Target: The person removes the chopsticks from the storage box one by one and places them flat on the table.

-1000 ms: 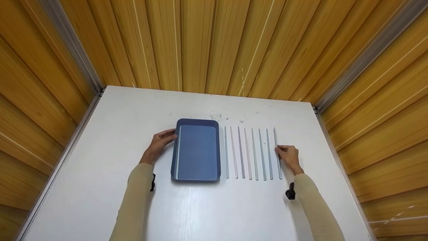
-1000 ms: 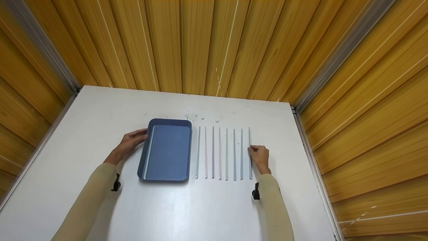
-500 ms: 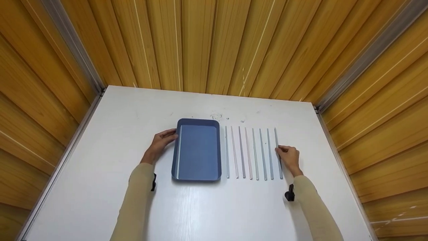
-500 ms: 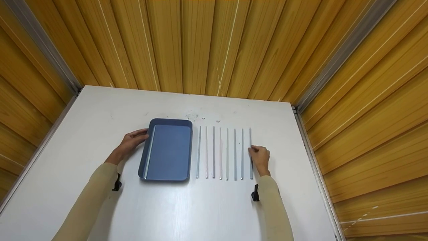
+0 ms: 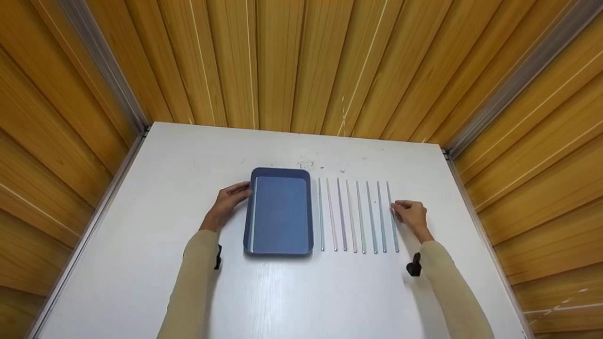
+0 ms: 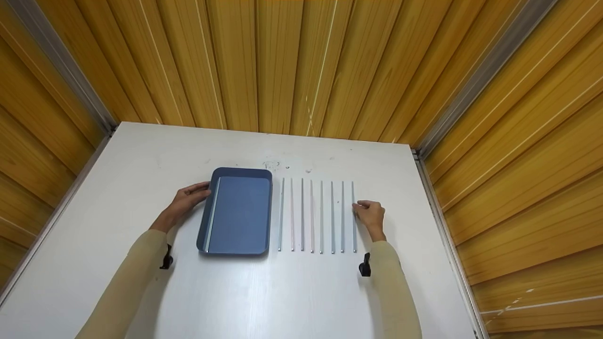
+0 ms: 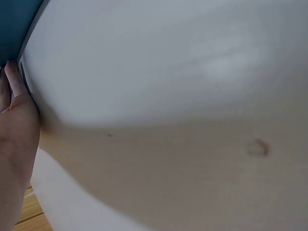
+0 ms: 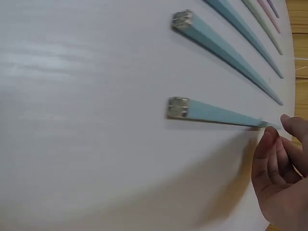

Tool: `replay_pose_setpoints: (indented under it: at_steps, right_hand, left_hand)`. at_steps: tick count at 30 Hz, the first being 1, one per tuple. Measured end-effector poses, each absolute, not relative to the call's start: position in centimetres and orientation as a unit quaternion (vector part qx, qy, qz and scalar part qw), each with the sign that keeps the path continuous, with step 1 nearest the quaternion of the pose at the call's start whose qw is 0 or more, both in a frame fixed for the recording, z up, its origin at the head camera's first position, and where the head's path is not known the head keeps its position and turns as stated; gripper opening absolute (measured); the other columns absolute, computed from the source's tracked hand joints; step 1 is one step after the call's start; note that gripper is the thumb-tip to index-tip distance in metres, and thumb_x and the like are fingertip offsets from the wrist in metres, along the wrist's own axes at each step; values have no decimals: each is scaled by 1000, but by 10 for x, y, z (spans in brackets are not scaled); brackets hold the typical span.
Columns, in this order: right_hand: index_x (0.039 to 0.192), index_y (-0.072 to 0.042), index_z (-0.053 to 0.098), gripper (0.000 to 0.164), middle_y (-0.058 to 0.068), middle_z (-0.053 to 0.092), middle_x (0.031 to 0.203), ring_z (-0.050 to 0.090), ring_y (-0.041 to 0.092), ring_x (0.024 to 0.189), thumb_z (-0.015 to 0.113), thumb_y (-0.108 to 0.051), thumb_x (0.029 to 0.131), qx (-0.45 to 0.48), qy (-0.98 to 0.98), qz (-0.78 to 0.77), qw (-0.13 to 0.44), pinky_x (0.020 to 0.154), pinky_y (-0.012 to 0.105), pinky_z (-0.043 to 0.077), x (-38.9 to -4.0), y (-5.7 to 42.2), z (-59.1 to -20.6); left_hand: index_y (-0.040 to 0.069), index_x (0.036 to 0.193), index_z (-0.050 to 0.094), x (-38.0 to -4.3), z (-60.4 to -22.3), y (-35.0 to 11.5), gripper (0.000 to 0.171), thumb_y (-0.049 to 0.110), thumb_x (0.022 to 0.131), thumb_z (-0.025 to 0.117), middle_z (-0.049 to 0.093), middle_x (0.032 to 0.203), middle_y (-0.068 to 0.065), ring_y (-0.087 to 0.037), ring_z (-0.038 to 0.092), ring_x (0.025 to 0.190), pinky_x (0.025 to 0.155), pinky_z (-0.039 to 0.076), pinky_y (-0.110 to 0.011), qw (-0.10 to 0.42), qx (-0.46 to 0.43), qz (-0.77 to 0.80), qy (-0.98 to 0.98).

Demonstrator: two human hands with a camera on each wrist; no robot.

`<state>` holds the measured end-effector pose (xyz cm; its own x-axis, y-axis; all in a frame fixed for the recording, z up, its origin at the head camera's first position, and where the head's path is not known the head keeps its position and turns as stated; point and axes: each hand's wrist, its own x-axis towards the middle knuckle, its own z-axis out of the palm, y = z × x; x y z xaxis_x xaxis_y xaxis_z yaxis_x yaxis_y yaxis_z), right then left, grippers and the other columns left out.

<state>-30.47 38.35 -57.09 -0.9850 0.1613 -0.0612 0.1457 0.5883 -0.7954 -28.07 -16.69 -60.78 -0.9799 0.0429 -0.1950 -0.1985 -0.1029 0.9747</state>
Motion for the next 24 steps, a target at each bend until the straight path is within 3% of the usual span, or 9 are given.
replay_pose_setpoints:
  at_steps: [3, 9, 14, 17, 21, 24]
  right_hand:
    - [126, 12, 66, 40, 12, 76, 90, 68, 4, 68, 70, -16, 97, -69, -890, 450, -22, 60, 15, 58, -310, 379, -553]
    - [141, 10, 54, 54, 27, 71, 109, 73, 10, 78, 71, -16, 97, -2, -894, 441, -76, 70, 23, 63, -319, 359, -527]
    - [137, 10, 57, 50, 28, 71, 113, 74, 13, 82, 71, -18, 98, 39, -891, 438, -111, 76, 30, 65, -331, 329, -514]
    - [134, 9, 60, 46, 22, 74, 111, 73, 12, 84, 69, -19, 99, 64, -886, 441, -130, 83, 35, 65, -341, 308, -502]
    - [133, 9, 61, 44, 17, 74, 113, 73, 25, 98, 67, -18, 100, 82, -870, 458, -162, 91, 40, 63, -353, 278, -487]
    - [132, 10, 61, 42, 21, 72, 120, 71, 30, 106, 66, -17, 101, 88, -859, 471, -183, 96, 41, 62, -358, 248, -480]
  left_hand:
    - [0, 145, 54, -283, -612, -169, 52, 14, 98, 70, 55, 150, -20, -14, 61, 129, 117, 47, -32, 78, -60, 740, 666]
    - [-1, 145, 54, -283, -614, -170, 52, 15, 98, 70, 55, 150, -20, -11, 62, 127, 115, 48, -31, 81, -53, 742, 664]
    - [-1, 145, 55, -281, -615, -170, 51, 12, 98, 69, 56, 149, -21, -8, 63, 122, 115, 48, -31, 79, -56, 746, 659]
    - [-2, 145, 54, -280, -615, -170, 50, 11, 98, 69, 55, 149, -22, -7, 64, 121, 115, 48, -32, 79, -56, 750, 655]
    - [-1, 146, 54, -282, -615, -169, 52, 13, 98, 70, 56, 150, -20, -11, 62, 126, 116, 47, -33, 88, -56, 745, 659]
    - [1, 146, 54, -284, -613, -169, 52, 15, 98, 70, 57, 149, -19, -17, 60, 131, 118, 45, -34, 89, -56, 742, 662]
